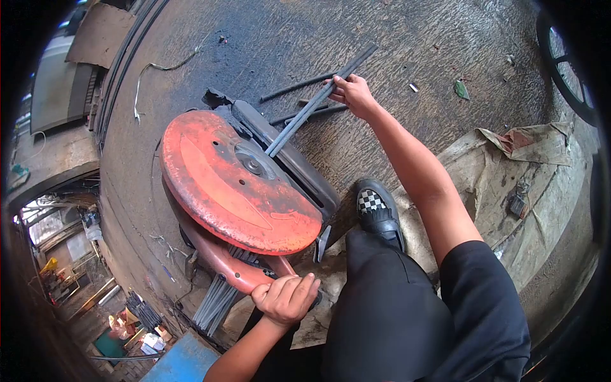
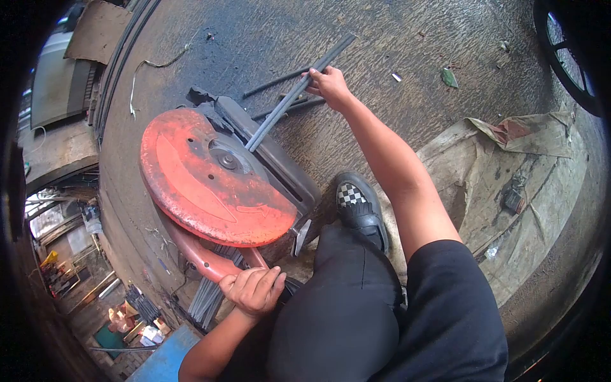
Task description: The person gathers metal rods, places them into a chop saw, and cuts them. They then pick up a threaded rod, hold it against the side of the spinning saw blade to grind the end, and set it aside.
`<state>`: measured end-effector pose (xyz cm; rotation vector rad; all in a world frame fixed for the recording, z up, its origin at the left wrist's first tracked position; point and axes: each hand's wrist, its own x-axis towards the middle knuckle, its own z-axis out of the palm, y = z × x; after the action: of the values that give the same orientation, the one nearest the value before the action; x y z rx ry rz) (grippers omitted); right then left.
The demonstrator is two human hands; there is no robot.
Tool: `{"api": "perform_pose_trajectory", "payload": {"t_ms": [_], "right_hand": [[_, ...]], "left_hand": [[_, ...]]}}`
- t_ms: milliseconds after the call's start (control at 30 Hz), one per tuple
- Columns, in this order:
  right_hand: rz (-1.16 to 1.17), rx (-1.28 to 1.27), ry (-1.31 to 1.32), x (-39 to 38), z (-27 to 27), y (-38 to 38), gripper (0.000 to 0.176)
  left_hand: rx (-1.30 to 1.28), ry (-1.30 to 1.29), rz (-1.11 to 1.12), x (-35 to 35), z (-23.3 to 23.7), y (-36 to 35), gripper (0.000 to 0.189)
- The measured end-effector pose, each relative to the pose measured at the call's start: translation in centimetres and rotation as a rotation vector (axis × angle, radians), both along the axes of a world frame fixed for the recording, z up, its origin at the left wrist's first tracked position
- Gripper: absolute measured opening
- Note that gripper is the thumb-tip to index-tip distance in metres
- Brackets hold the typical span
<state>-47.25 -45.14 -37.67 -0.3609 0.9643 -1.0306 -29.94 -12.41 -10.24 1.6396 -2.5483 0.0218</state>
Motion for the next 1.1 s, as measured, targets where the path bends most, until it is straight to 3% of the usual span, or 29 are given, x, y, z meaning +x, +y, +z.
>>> {"api": "perform_pose_trajectory", "payload": {"t_ms": [233, 600, 1100], "right_hand": [[0.005, -0.012, 0.055, 0.4, -0.4, 0.0, 0.017], [0.027, -0.089, 0.072, 0.0, -0.3, 0.1, 0.016], [0.042, -0.019, -0.044, -0.5, -0.3, 0.0, 0.019]], "left_hand": [[0.018, 0.0, 0.013, 0.0, 0.2, 0.1, 0.012], [0.059, 0.038, -0.188, 0.4, 1.2, -0.7, 0.013], [0.059, 0.087, -0.112, 0.0, 1.0, -0.6, 0.014]]}}
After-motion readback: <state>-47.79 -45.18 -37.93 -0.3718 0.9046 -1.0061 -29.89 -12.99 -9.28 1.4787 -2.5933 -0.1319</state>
